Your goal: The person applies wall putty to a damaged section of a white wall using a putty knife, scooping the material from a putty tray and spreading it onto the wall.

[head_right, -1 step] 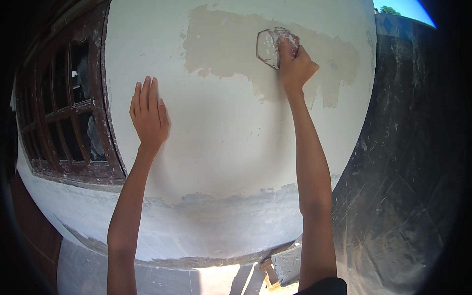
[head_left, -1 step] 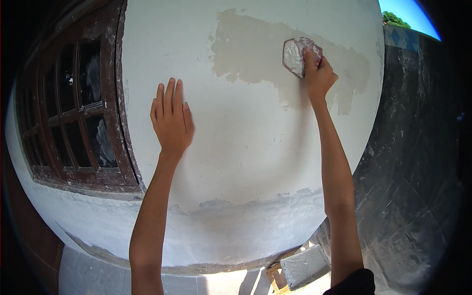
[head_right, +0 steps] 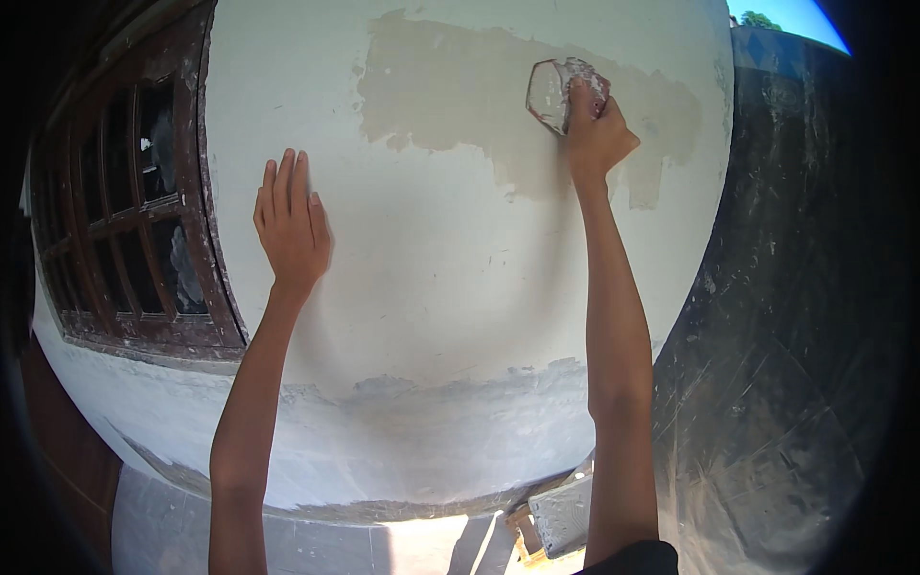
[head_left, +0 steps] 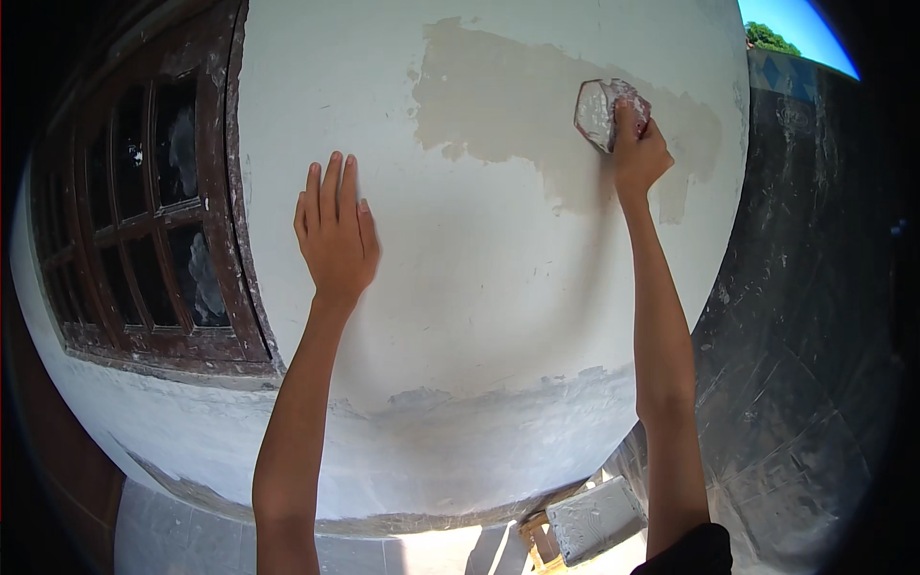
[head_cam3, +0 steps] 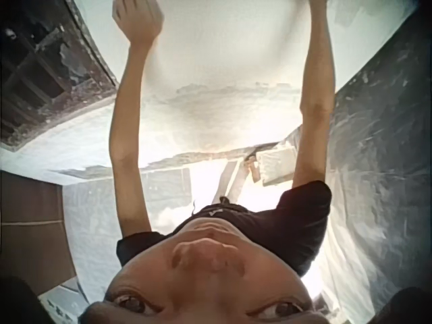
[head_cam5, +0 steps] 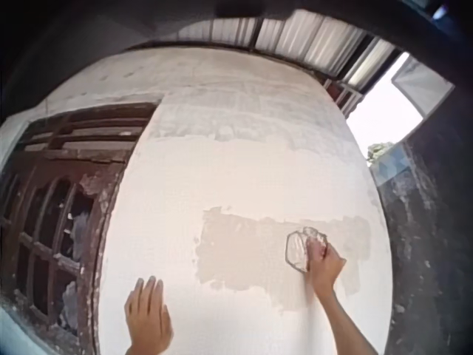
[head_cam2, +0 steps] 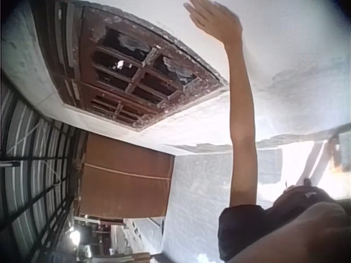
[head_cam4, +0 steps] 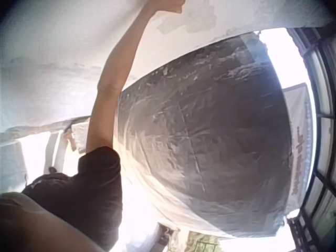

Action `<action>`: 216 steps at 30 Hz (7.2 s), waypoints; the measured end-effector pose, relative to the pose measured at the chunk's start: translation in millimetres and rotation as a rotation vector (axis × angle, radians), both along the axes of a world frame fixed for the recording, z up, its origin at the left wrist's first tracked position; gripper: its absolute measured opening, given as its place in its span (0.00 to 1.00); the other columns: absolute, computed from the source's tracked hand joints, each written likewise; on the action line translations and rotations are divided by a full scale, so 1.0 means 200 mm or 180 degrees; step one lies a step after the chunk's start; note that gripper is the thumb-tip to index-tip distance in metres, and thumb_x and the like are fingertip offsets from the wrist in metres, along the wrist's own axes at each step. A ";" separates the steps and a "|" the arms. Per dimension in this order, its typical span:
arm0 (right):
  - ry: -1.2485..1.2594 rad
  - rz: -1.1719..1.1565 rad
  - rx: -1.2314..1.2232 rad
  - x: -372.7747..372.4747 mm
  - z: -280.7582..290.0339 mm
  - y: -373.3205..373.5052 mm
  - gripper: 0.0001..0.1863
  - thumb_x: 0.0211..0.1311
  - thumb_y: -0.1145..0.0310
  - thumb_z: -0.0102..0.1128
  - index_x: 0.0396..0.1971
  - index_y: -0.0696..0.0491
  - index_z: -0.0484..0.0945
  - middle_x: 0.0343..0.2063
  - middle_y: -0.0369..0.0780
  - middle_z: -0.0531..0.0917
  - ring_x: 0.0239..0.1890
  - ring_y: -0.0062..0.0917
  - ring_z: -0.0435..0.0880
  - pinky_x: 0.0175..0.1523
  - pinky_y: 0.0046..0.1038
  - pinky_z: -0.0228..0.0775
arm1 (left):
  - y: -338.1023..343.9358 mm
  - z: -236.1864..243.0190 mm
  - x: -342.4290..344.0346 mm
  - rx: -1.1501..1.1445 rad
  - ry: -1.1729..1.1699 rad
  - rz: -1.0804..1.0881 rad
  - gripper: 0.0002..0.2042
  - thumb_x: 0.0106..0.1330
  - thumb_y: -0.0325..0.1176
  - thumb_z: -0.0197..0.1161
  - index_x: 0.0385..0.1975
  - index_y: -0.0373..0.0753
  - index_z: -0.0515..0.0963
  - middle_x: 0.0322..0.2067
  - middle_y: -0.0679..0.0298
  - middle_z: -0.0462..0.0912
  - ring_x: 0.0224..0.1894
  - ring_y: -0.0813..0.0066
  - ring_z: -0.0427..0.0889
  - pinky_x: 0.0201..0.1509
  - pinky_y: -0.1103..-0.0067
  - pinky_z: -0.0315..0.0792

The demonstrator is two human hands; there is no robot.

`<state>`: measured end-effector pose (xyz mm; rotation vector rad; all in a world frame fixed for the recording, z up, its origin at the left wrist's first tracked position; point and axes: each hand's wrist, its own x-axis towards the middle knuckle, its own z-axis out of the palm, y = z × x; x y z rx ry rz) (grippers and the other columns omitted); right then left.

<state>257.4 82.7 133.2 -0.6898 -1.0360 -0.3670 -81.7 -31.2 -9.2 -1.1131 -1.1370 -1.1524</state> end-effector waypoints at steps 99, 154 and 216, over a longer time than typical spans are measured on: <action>-0.3324 0.0103 -0.3616 2.00 -4.60 -0.36 0.07 0.68 0.59 0.59 0.42 0.43 0.80 0.29 0.36 0.84 0.32 0.35 0.85 0.34 0.38 0.77 | -0.75 -3.94 2.72 -0.5268 -0.2964 -0.2036 0.70 0.36 0.39 0.85 0.74 0.30 0.35 0.72 0.41 0.42 0.69 0.41 0.63 0.66 0.59 0.72; -0.3404 0.3419 -0.6320 2.15 -4.44 -0.44 0.21 0.67 0.57 0.63 0.55 0.53 0.80 0.39 0.41 0.88 0.44 0.25 0.86 0.51 0.29 0.74 | -0.79 -3.99 2.75 -0.4927 -0.2698 -0.1575 0.68 0.36 0.48 0.84 0.74 0.29 0.42 0.71 0.41 0.55 0.73 0.43 0.57 0.70 0.56 0.61; -0.0717 0.3478 -0.1822 -0.50 0.22 -0.52 0.14 0.73 0.58 0.54 0.44 0.54 0.80 0.31 0.33 0.77 0.26 0.17 0.71 0.26 0.23 0.66 | -0.22 -0.04 0.10 -0.0392 -0.0413 -0.0958 0.29 0.68 0.33 0.62 0.68 0.35 0.62 0.65 0.47 0.68 0.72 0.46 0.59 0.70 0.57 0.58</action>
